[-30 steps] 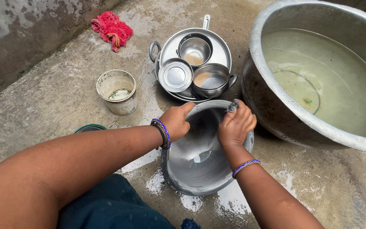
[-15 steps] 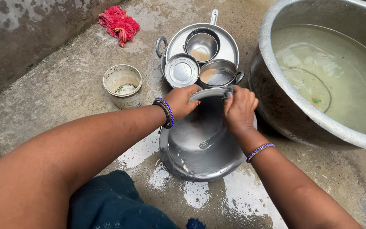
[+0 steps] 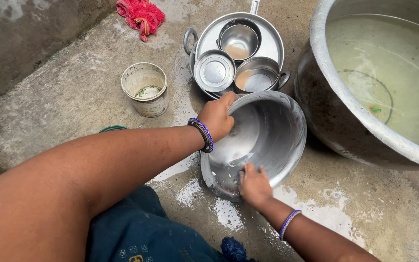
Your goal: The person washes metal bowls and plates by scrubbing them with a scouring pad and rinsing them in a large basin of water on the ground.
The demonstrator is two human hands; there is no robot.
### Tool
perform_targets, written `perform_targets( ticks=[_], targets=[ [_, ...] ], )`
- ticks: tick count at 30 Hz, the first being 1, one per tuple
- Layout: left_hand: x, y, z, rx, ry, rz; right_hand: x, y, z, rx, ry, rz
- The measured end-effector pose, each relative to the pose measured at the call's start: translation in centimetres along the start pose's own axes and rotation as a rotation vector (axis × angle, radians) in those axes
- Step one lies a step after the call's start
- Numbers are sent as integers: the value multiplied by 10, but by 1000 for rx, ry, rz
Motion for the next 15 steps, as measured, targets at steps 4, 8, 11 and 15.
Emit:
perform_targets(
  ticks=[4,8,11,15],
  targets=[
    [1,-1,-7,29,-56,9,-81,5,10,157,-69,1120],
    [0,-6,-12,92,-94,-30,-78,15,-4,198,-125,905],
    [-5,-8,-17,54,-111,27,-59,6,-11,189,-296,433],
    [-2,1,-21,46,36,79,27,-41,-6,209,-292,-576]
  ],
)
Point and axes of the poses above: each hand's wrist, its own z-axis towards the middle knuckle, its own y-axis out of the palm, x = y × z, the point moved 6 cm from there along z, towards the middle knuckle, and after that the axes turned 13 degrees about -z, right-handed, at the moved point
